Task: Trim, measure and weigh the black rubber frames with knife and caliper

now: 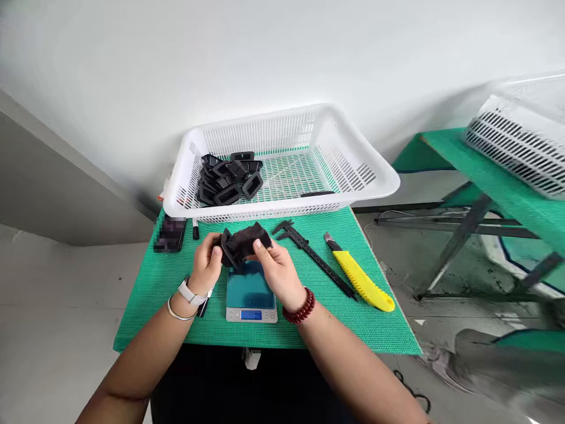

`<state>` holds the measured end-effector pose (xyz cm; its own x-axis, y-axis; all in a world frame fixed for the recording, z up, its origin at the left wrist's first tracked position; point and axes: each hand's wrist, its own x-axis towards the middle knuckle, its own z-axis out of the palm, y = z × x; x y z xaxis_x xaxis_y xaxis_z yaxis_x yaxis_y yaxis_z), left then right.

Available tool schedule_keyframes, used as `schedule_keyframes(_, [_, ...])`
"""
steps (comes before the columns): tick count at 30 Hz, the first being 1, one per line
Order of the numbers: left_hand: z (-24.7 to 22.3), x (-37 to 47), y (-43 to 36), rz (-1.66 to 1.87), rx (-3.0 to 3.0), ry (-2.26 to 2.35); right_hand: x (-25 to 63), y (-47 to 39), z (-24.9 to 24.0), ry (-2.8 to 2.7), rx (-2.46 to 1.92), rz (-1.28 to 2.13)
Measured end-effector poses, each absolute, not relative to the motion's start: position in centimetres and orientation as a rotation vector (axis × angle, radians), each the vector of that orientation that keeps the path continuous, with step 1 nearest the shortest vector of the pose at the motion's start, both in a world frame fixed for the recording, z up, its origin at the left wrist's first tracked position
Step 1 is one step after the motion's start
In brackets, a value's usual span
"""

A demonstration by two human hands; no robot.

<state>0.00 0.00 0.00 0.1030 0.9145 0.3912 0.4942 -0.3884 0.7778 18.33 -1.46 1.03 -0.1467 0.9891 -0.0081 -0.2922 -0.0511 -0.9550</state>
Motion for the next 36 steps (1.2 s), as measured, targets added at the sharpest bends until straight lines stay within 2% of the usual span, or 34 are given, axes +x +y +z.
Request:
schedule_keyframes(9, [0.1,-0.2,-0.2,1.141,2.034,1.387,18.2,-1.7,2.1,-1.251,-0.993,1.672])
schedule_keyframes(20, [-0.1,-0.1,-0.2,1.122,2.056,1.320,17.8,-1.6,1.3,-1.380,-0.950,1.592])
schedule_keyframes(36, [0.5,-0.4,0.3,1.316,1.659,1.485,18.0,-0.8,1.4,-0.752,-0.941,1.640])
